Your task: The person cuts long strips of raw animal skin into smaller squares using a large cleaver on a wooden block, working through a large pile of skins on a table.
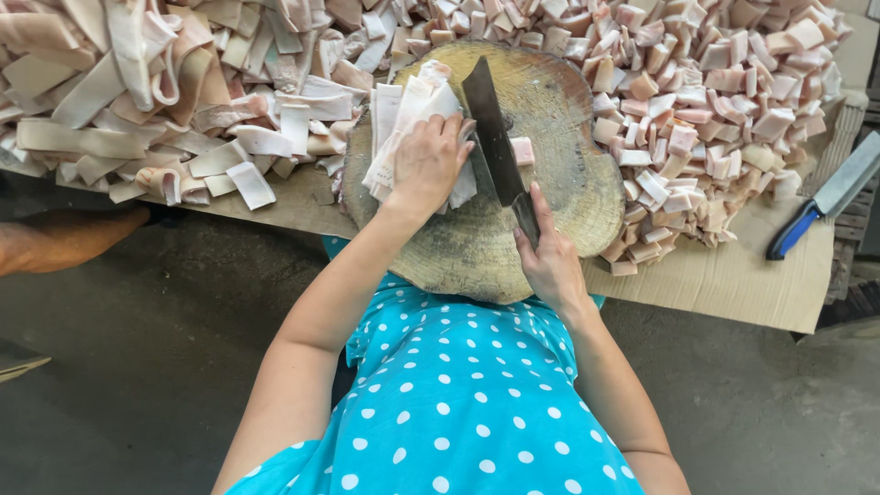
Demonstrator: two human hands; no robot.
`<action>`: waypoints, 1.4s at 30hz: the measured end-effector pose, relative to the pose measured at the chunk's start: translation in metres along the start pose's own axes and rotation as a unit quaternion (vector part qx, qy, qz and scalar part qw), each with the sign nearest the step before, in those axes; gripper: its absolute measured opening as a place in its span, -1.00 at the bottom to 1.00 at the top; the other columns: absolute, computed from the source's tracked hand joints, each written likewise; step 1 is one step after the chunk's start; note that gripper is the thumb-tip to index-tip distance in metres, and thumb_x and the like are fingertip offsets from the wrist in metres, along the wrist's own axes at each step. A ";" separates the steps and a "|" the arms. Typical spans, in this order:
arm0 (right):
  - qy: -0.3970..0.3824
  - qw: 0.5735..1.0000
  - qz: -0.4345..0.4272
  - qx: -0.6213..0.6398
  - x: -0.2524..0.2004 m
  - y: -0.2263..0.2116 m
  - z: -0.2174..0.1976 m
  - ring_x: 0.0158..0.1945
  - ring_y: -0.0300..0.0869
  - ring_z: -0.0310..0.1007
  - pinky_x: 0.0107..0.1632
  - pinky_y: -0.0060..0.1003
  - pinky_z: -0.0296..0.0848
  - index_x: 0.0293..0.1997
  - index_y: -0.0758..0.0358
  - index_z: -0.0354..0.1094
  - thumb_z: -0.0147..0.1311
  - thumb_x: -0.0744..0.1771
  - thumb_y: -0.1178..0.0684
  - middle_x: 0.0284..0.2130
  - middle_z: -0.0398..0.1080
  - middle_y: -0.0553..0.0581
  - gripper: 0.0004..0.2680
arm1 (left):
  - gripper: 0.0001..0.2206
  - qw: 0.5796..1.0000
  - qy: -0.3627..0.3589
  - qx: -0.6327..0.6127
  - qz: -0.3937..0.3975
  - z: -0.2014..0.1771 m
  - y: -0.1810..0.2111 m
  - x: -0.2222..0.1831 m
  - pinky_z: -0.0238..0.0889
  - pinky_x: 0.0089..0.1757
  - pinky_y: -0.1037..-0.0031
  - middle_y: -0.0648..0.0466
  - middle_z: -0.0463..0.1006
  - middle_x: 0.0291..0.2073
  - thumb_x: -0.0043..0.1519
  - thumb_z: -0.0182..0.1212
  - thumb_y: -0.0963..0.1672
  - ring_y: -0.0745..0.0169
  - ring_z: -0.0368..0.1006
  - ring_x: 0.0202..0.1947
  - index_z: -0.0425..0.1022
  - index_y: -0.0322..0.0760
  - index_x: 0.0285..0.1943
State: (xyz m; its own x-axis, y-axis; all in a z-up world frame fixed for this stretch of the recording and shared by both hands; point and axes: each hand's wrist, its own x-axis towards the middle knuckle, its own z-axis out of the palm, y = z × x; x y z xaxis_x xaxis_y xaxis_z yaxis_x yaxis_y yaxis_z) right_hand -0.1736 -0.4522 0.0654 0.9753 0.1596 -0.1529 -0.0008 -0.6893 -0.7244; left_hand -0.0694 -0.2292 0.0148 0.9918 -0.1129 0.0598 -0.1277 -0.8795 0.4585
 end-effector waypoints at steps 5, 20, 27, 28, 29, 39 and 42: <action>0.062 0.997 0.049 -0.010 -0.018 0.025 -0.027 -0.16 0.21 0.60 -0.09 0.00 0.53 0.59 -0.04 -0.19 0.06 0.39 0.04 -0.14 0.54 0.46 -0.44 | -0.82 0.983 0.071 0.156 0.067 0.052 0.010 0.030 0.40 -0.12 0.12 -0.08 0.60 -0.21 0.28 0.26 -0.08 -0.17 0.56 -0.11 0.43 -0.22 -0.07; 0.074 0.965 0.224 0.112 -0.026 0.047 -0.060 -0.65 -0.11 0.41 -0.56 -0.16 0.46 0.60 -0.10 -0.28 -0.02 0.40 0.07 -0.41 0.51 0.34 -0.44 | -0.56 0.935 -0.047 -0.337 -0.099 0.048 0.053 0.030 0.46 -0.13 0.20 -0.22 0.65 -0.24 0.19 0.26 -0.07 -0.13 0.64 -0.21 0.34 -0.40 0.18; 0.120 0.990 0.068 0.007 -0.024 0.033 -0.046 -0.22 -0.02 0.65 -0.10 -0.15 0.57 0.57 0.01 -0.10 0.06 0.41 0.08 -0.08 0.55 0.38 -0.49 | -0.63 0.958 -0.029 -0.275 -0.077 0.067 0.020 0.014 0.40 -0.13 0.17 -0.26 0.61 -0.32 0.17 0.33 -0.07 -0.17 0.59 -0.23 0.42 -0.45 0.01; 0.144 0.989 0.018 -0.003 -0.027 0.027 -0.047 -0.17 -0.01 0.65 -0.09 -0.15 0.58 0.59 -0.01 -0.10 0.07 0.43 0.09 -0.07 0.55 0.38 -0.49 | -0.63 0.954 -0.040 -0.284 -0.083 0.063 0.020 0.013 0.40 -0.15 0.18 -0.24 0.62 -0.32 0.18 0.33 -0.07 -0.13 0.59 -0.24 0.42 -0.44 0.02; 0.167 0.985 -0.032 -0.014 -0.030 0.021 -0.047 -0.12 -0.01 0.65 -0.08 -0.15 0.59 0.60 -0.03 -0.10 0.08 0.44 0.11 -0.05 0.55 0.39 -0.49 | -0.64 0.951 -0.052 -0.292 -0.089 0.059 0.021 0.012 0.39 -0.17 0.18 -0.22 0.62 -0.31 0.18 0.32 -0.07 -0.10 0.59 -0.26 0.43 -0.44 0.03; 0.029 0.987 0.082 -0.137 -0.006 0.022 -0.013 -0.29 0.20 0.55 -0.18 0.11 0.47 0.63 -0.20 -0.24 0.05 0.43 0.05 -0.40 0.52 0.40 -0.44 | -0.69 0.957 -0.028 -0.281 -0.067 0.056 0.018 0.011 0.38 -0.12 0.17 -0.32 0.61 -0.27 0.17 0.33 -0.12 -0.19 0.57 -0.20 0.45 -0.50 -0.05; 0.046 0.997 0.037 -0.057 -0.004 0.039 -0.018 -0.27 0.21 0.56 -0.18 0.10 0.52 0.61 -0.22 -0.19 0.03 0.43 0.05 -0.32 0.53 0.40 -0.46 | -0.71 0.956 -0.018 -0.283 -0.070 0.059 0.015 0.010 0.38 -0.14 0.15 -0.34 0.61 -0.28 0.18 0.31 -0.13 -0.25 0.57 -0.20 0.48 -0.49 -0.05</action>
State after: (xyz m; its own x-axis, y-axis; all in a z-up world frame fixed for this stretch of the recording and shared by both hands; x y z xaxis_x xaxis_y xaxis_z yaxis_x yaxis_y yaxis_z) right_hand -0.1732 -0.4929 0.0498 0.9897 0.0422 -0.1370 -0.0545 -0.7731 -0.6319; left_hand -0.0617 -0.2713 -0.0300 0.9973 -0.0377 -0.0626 0.0357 -0.4967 0.8672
